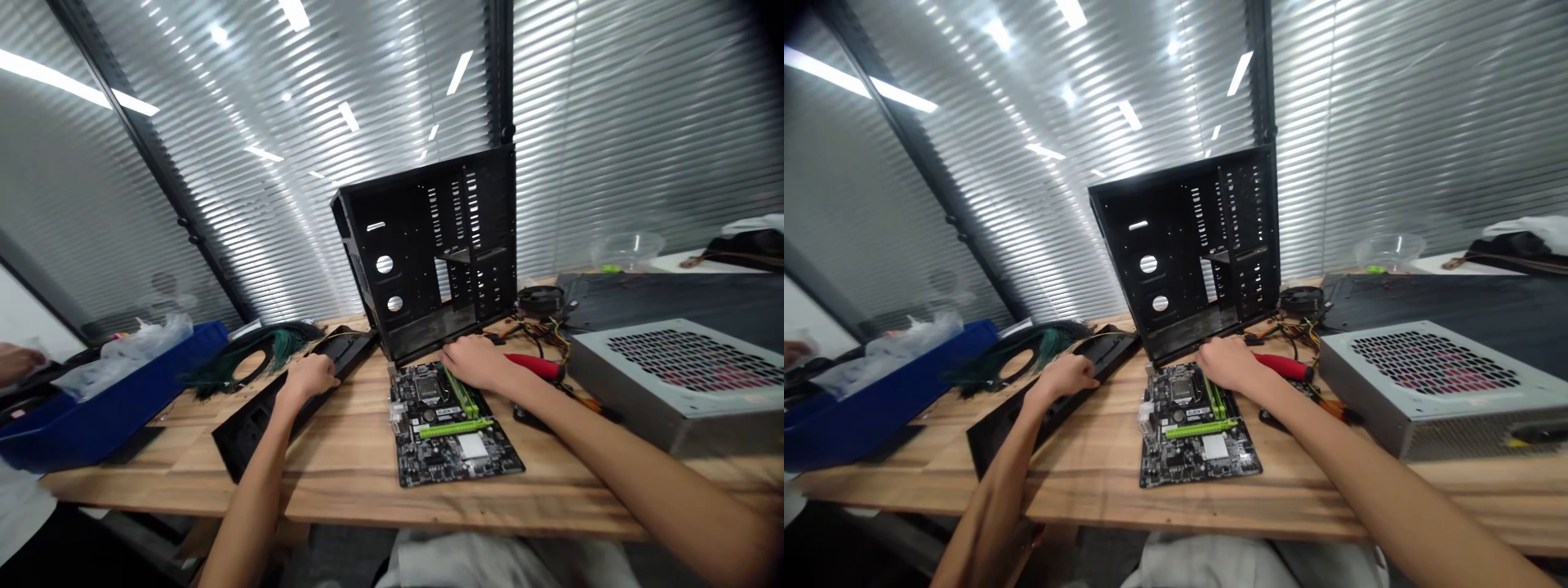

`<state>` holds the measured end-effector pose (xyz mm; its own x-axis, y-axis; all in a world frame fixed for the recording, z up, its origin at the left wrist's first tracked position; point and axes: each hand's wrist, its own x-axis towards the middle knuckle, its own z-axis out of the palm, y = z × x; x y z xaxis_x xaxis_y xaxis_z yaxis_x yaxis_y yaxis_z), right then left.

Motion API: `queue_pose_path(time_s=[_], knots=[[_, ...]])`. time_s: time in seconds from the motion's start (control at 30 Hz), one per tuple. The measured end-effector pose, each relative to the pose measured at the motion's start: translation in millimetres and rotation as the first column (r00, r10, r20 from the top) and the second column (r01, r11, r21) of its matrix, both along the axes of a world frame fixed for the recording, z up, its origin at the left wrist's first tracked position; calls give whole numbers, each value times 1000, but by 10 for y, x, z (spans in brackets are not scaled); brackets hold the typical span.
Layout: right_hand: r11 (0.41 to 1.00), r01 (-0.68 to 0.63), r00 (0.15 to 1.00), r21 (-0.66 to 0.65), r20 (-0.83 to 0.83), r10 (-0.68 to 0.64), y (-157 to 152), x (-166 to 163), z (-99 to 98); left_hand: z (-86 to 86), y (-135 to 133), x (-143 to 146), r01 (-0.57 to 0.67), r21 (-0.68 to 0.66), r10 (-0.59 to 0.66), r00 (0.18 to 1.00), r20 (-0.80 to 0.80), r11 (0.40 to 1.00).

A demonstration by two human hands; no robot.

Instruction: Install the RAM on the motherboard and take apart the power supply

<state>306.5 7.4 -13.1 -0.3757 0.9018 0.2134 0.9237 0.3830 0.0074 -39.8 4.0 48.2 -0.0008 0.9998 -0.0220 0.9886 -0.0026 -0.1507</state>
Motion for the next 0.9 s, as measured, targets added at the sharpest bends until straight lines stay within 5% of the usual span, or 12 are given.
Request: queue_pose_path(time_s=[0.37,0.67,0.9], knots=[[1000,5,1000,-15,-21,-6,23,12,-17,405,123,-360,-155,244,121,982,148,957],[1000,10,1000,-11,-27,-10,-2,5,9,636,463,-610,-116,327,-26,916,401,938],[1000,15,1000,-27,-26,-16,-16,-2,17,989,635,-569,-198,349,-78,765,640,916]])
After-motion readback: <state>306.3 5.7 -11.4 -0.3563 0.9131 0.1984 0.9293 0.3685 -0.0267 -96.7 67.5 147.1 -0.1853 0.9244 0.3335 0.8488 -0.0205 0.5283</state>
